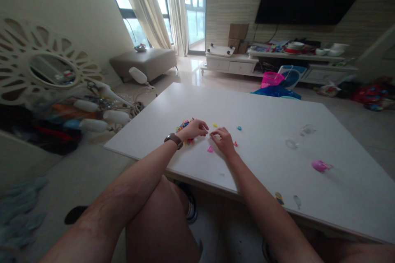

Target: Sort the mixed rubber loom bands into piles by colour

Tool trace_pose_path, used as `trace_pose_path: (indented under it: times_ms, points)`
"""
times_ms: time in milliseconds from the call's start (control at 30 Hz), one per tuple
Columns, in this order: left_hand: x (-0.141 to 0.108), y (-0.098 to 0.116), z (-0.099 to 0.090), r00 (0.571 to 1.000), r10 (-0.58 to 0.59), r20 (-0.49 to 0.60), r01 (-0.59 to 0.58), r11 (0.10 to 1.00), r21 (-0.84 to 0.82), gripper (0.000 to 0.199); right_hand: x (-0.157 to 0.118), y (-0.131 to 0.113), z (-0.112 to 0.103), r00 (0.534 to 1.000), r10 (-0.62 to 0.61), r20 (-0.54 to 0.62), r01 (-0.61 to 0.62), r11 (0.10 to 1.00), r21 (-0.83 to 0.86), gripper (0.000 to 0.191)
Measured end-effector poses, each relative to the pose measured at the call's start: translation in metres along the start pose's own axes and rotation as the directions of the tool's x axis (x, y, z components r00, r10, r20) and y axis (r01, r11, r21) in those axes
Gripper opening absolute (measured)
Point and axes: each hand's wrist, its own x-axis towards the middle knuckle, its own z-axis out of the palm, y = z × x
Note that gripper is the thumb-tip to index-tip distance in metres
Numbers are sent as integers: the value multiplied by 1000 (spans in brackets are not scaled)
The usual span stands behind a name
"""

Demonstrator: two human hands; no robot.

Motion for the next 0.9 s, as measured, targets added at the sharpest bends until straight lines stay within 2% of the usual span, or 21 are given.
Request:
trace_pose_path:
  times_ms: [100,200,233,300,400,533,700,767,900]
  points:
    - [-1,3,-7,1000,-18,-22,19,996,82,14,0,1,-1,999,21,-34,-21,1000,2,11]
    - [-2,0,-22,975,-19,-222,74,967,243,14,-1,3,-2,984,107,-143,-106,994,14,11]
    - [-3,-3,-27,954,-21,-299,103,960,261,14,-1,4,-3,975,137,-177,-136,991,19,11]
    - [-5,-9,-36,926,-40,-374,138,961,238,15,-1,6,-2,966,162,-201,-162,987,20,10]
    - [-10,-15,-42,931,-36,-363,135,958,252,17,-1,8,-1,974,144,-172,-147,989,-4,10]
    - [-15,-13,-42,938,-37,-343,155,934,321,17,-1,11,2,973,161,-163,-171,984,-52,9]
    - [-16,-6,-44,878,-185,-442,312,921,235,23,-2,18,4,975,183,-125,-199,971,-131,9]
    - [-15,-5,-43,857,-202,-474,336,917,216,23,-2,19,6,977,184,-107,-199,967,-161,9]
    - [-13,-6,-40,870,-171,-463,319,910,265,19,2,22,7,975,192,-114,-215,944,-252,11]
